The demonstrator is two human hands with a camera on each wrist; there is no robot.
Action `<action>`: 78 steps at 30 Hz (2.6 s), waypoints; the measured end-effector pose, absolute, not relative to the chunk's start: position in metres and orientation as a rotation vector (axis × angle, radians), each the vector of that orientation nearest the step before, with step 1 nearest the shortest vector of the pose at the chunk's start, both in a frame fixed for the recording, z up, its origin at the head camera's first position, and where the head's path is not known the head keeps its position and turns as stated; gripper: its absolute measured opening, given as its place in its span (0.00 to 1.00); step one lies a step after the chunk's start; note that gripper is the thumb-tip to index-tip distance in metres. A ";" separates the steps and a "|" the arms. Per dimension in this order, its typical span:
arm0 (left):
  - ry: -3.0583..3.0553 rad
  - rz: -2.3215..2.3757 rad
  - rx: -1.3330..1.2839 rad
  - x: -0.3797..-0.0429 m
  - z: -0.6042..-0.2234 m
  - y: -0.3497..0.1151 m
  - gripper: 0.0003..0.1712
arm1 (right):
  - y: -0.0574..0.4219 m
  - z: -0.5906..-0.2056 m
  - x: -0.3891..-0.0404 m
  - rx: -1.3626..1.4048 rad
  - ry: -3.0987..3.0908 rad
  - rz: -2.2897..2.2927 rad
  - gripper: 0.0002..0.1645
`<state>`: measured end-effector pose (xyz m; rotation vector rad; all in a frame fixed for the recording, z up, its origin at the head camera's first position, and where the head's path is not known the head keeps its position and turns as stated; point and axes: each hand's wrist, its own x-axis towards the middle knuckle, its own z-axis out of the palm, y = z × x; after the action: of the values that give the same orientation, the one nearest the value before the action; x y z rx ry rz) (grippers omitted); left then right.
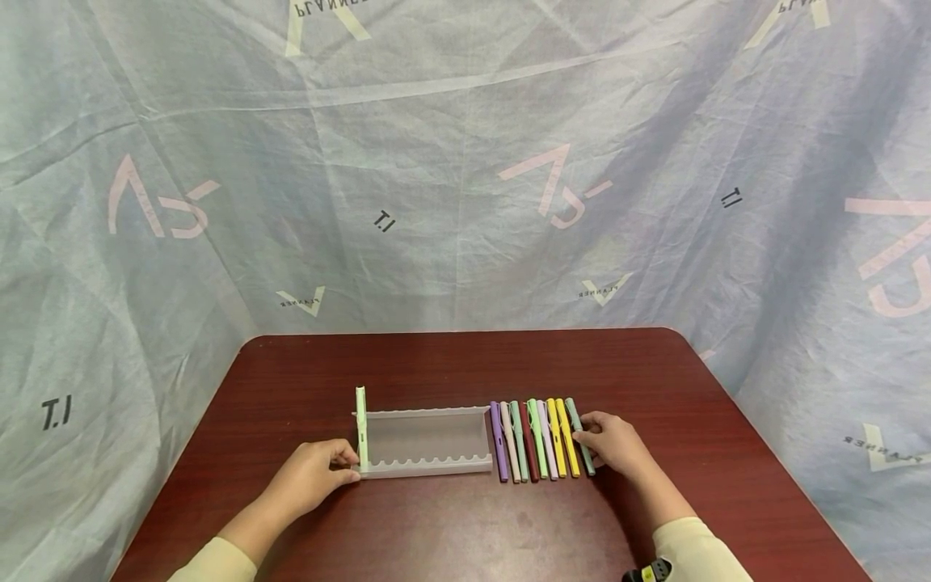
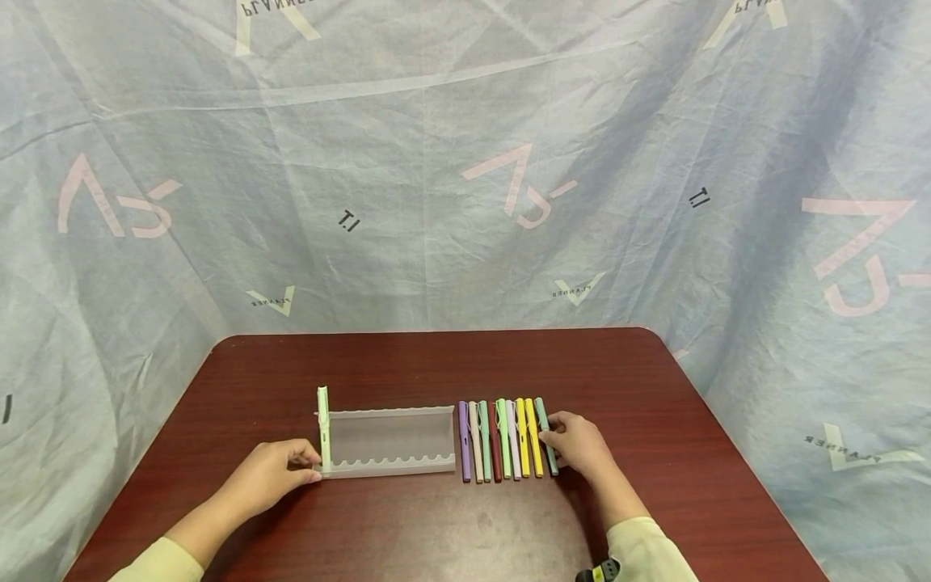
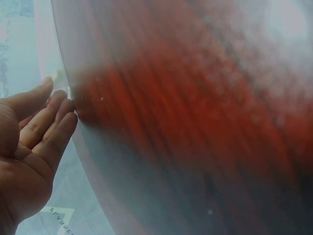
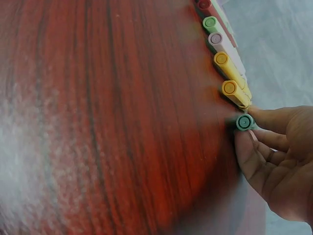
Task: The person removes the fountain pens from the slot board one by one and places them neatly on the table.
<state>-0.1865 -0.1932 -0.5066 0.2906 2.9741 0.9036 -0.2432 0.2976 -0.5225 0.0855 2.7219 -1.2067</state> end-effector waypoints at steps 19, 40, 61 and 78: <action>2.956 0.911 0.292 -0.185 -0.505 -0.193 0.09 | 0.300 -0.527 -0.236 0.086 2.731 -1.247 0.23; 2.966 0.923 0.345 -0.185 -0.506 -0.194 0.09 | 0.296 -0.517 -0.240 0.125 2.849 -1.244 0.20; 2.968 0.909 0.319 -0.185 -0.504 -0.195 0.09 | 0.187 -0.498 -0.240 -0.592 2.281 -1.606 0.25; 2.948 0.921 0.298 -0.185 -0.505 -0.195 0.09 | 0.098 -0.510 -0.237 -0.617 2.275 -1.543 0.20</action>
<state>-0.1850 -0.1951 -0.5049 0.2980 2.9481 0.9215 -0.2373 0.0984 -0.5098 -0.6170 2.2747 -1.5432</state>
